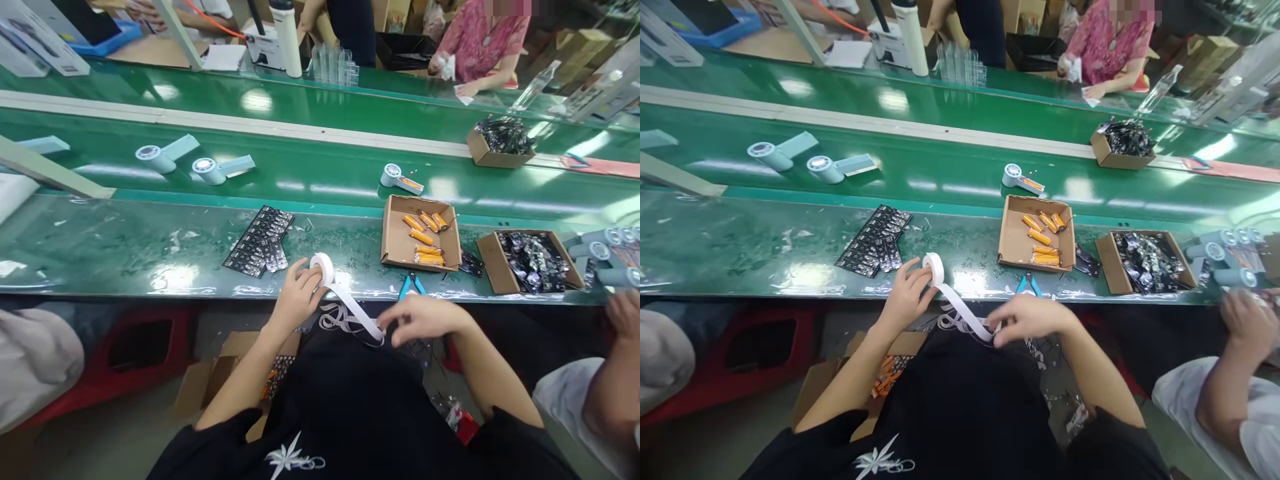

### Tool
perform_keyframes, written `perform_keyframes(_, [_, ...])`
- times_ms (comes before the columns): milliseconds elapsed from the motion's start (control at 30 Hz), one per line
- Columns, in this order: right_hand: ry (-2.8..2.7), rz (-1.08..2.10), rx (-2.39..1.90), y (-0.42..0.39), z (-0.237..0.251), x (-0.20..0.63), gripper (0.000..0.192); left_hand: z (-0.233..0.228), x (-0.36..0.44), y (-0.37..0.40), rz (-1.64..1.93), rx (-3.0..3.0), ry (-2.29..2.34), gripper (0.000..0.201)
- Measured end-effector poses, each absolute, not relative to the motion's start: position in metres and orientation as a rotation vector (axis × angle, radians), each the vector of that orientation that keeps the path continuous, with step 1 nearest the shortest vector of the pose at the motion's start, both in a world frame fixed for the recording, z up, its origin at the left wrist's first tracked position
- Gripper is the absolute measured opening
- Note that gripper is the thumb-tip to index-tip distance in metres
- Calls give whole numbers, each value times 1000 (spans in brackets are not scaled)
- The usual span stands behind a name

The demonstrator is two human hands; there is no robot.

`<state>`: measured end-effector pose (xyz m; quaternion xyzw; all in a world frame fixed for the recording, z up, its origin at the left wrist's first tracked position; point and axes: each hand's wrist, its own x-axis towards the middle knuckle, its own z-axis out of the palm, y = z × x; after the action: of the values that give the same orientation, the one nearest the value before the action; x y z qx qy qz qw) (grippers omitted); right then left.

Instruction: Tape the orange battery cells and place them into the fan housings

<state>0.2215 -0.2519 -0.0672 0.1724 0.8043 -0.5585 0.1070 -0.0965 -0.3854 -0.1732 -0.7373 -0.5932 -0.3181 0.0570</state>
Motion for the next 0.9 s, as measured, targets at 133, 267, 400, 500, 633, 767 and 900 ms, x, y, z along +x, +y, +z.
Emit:
perform_keyframes(133, [2756, -982, 1475, -177, -67, 221, 39, -177, -91, -398, -1059, -2190, -1748, 24])
perform_keyframes(267, [2675, -234, 1740, -110, -77, 195, 41, -162, -85, -401, -1053, -2207, -1656, 27])
perform_keyframes(400, [2723, -183, 1664, -94, -79, 180, 30, -148, -84, -405, -1033, -2237, -1595, 30])
perform_keyframes(500, [3107, -266, 1647, -120, -73, 181, 33, -140, -84, -410, -1011, -2328, -1573, 37])
perform_keyframes(633, [3859, -435, 1186, -186, -64, 187, 15, -132, -79, -413, -1005, -2470, -1539, 46])
perform_keyframes(767, [4125, -441, 600, -242, -64, 188, 36, -120, -72, -410, -1003, -2568, -1469, 48])
perform_keyframes(900, [4164, -425, 372, -264, -71, 189, 45, -107, -67, -405, -1022, -2593, -1377, 48])
